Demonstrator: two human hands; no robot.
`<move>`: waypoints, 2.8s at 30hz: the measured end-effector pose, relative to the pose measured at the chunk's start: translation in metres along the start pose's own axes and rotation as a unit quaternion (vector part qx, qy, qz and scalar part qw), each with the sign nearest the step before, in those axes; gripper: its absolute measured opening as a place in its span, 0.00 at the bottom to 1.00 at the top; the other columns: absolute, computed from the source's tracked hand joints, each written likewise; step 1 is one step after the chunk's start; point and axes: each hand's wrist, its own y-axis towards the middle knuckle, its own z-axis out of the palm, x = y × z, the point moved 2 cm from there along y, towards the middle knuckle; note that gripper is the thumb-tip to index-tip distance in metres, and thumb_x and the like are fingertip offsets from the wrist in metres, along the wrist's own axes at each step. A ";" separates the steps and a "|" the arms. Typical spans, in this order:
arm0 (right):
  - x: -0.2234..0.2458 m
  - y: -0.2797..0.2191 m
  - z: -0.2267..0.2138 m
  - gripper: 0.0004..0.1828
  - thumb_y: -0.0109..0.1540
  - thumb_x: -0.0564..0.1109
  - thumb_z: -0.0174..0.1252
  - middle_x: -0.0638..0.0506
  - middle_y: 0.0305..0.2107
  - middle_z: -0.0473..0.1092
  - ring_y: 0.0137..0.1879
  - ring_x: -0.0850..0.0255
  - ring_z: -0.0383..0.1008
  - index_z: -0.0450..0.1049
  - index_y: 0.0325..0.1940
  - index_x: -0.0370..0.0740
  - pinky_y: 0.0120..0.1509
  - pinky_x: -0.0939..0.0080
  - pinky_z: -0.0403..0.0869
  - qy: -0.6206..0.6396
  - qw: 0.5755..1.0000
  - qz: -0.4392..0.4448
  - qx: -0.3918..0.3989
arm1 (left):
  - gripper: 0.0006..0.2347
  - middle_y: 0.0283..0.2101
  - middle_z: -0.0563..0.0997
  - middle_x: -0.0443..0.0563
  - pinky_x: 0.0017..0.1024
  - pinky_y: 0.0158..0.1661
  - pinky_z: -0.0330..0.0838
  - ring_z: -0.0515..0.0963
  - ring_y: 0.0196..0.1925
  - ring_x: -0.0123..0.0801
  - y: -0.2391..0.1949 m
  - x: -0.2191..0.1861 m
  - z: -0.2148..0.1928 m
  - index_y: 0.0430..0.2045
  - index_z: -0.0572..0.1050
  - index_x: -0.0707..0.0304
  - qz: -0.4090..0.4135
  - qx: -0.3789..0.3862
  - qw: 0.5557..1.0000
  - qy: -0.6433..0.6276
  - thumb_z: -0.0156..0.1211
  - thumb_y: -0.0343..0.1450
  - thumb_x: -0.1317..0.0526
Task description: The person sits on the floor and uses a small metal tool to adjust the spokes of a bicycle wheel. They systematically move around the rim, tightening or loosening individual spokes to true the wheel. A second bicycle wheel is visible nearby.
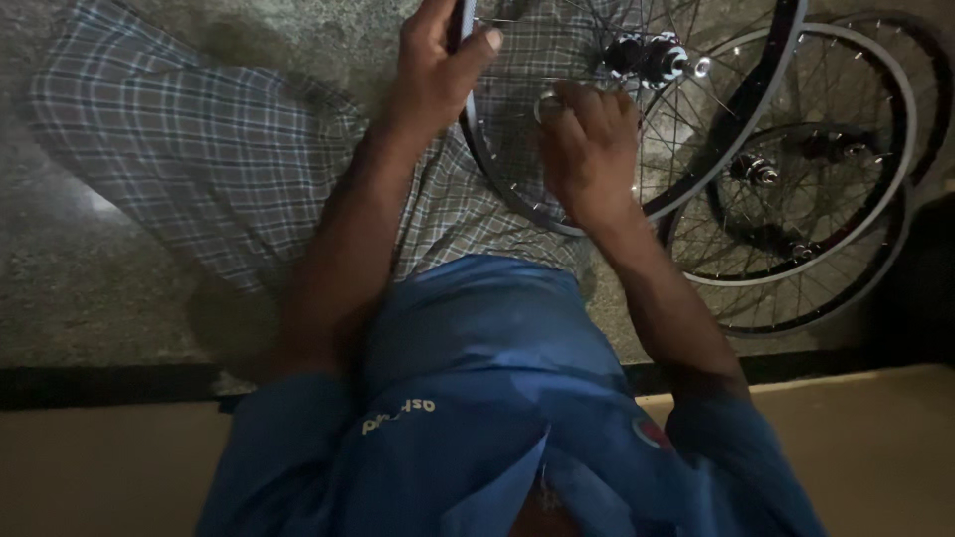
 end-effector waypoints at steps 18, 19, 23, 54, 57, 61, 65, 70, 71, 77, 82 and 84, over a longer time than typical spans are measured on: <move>0.011 0.028 0.015 0.10 0.63 0.41 0.66 0.43 0.37 0.73 0.41 0.45 0.77 0.72 0.45 0.39 0.44 0.48 0.74 0.132 0.989 0.043 0.048 | 0.13 0.29 0.70 0.42 0.27 0.31 0.61 0.66 0.28 0.21 0.000 -0.010 0.000 0.56 0.75 0.67 0.026 0.018 0.999 0.033 0.64 0.78 0.64; 0.012 0.031 0.020 0.11 0.61 0.40 0.68 0.45 0.36 0.73 0.40 0.46 0.78 0.72 0.42 0.40 0.43 0.48 0.74 0.084 0.993 0.057 0.054 | 0.13 0.30 0.70 0.43 0.27 0.31 0.62 0.66 0.29 0.21 0.002 -0.015 0.003 0.58 0.75 0.67 0.011 0.031 0.999 0.014 0.63 0.79 0.64; 0.005 0.035 0.026 0.17 0.55 0.43 0.74 0.46 0.33 0.73 0.35 0.44 0.76 0.73 0.42 0.39 0.38 0.46 0.72 0.077 0.988 0.055 0.125 | 0.16 0.28 0.70 0.42 0.29 0.32 0.62 0.66 0.30 0.21 0.006 -0.029 0.002 0.60 0.72 0.69 0.061 0.012 0.997 0.045 0.63 0.78 0.63; -0.025 -0.001 -0.002 0.13 0.62 0.38 0.66 0.44 0.39 0.71 0.41 0.51 0.76 0.70 0.48 0.39 0.43 0.53 0.75 0.348 0.931 0.074 0.079 | 0.12 0.30 0.72 0.47 0.30 0.29 0.61 0.67 0.27 0.25 0.015 -0.039 0.020 0.55 0.75 0.66 0.106 0.044 0.987 0.110 0.63 0.78 0.64; -0.016 0.005 0.003 0.11 0.61 0.35 0.65 0.45 0.39 0.73 0.43 0.50 0.77 0.71 0.45 0.41 0.44 0.51 0.74 0.243 0.964 0.102 0.038 | 0.16 0.31 0.74 0.48 0.30 0.32 0.63 0.67 0.28 0.24 0.015 -0.032 0.022 0.64 0.71 0.63 0.129 0.052 0.985 0.104 0.63 0.81 0.64; 0.002 0.014 0.014 0.13 0.58 0.36 0.67 0.48 0.35 0.74 0.40 0.50 0.76 0.76 0.46 0.41 0.42 0.47 0.71 0.069 0.986 0.136 0.062 | 0.21 0.33 0.74 0.48 0.30 0.31 0.61 0.63 0.26 0.23 0.019 -0.025 0.025 0.69 0.66 0.63 0.163 0.055 0.977 0.126 0.63 0.81 0.63; -0.006 0.017 -0.005 0.25 0.50 0.40 0.66 0.37 0.40 0.73 0.36 0.48 0.75 0.71 0.49 0.28 0.39 0.42 0.69 0.223 0.973 0.026 0.056 | 0.17 0.24 0.68 0.45 0.29 0.27 0.59 0.64 0.25 0.23 0.016 -0.024 0.016 0.64 0.72 0.63 0.106 0.035 0.988 0.109 0.64 0.79 0.64; -0.005 0.020 0.015 0.11 0.59 0.38 0.65 0.45 0.39 0.73 0.42 0.47 0.75 0.72 0.43 0.42 0.45 0.47 0.73 0.127 0.985 0.098 0.062 | 0.15 0.24 0.67 0.44 0.29 0.28 0.57 0.63 0.23 0.23 0.010 -0.021 0.013 0.60 0.75 0.64 0.096 0.032 0.986 0.131 0.65 0.78 0.63; -0.001 0.021 0.024 0.12 0.57 0.38 0.65 0.46 0.37 0.73 0.38 0.46 0.73 0.74 0.43 0.42 0.41 0.46 0.70 0.028 0.987 0.134 0.085 | 0.14 0.24 0.67 0.44 0.29 0.27 0.57 0.63 0.23 0.23 0.010 -0.019 0.012 0.59 0.76 0.63 0.083 0.028 0.989 0.123 0.65 0.78 0.63; -0.001 0.020 0.018 0.24 0.48 0.41 0.64 0.44 0.32 0.71 0.34 0.48 0.74 0.73 0.46 0.32 0.35 0.46 0.68 0.104 0.994 -0.030 0.035 | 0.22 0.26 0.69 0.42 0.26 0.28 0.60 0.64 0.27 0.22 0.000 -0.006 -0.003 0.71 0.65 0.62 0.074 0.018 0.994 0.084 0.63 0.81 0.63; -0.004 0.023 0.019 0.11 0.61 0.39 0.63 0.46 0.39 0.72 0.42 0.48 0.74 0.72 0.47 0.41 0.48 0.49 0.72 0.188 0.972 0.101 0.094 | 0.20 0.25 0.69 0.42 0.26 0.29 0.60 0.65 0.25 0.21 0.001 0.001 -0.001 0.69 0.67 0.61 0.043 0.030 0.995 0.091 0.64 0.82 0.63; 0.007 0.027 0.026 0.13 0.59 0.39 0.64 0.48 0.35 0.72 0.37 0.50 0.74 0.74 0.47 0.41 0.44 0.47 0.69 0.069 0.986 0.121 0.089 | 0.23 0.25 0.69 0.41 0.26 0.27 0.59 0.64 0.24 0.19 0.003 -0.004 0.003 0.71 0.64 0.62 0.055 0.030 0.996 0.062 0.63 0.81 0.62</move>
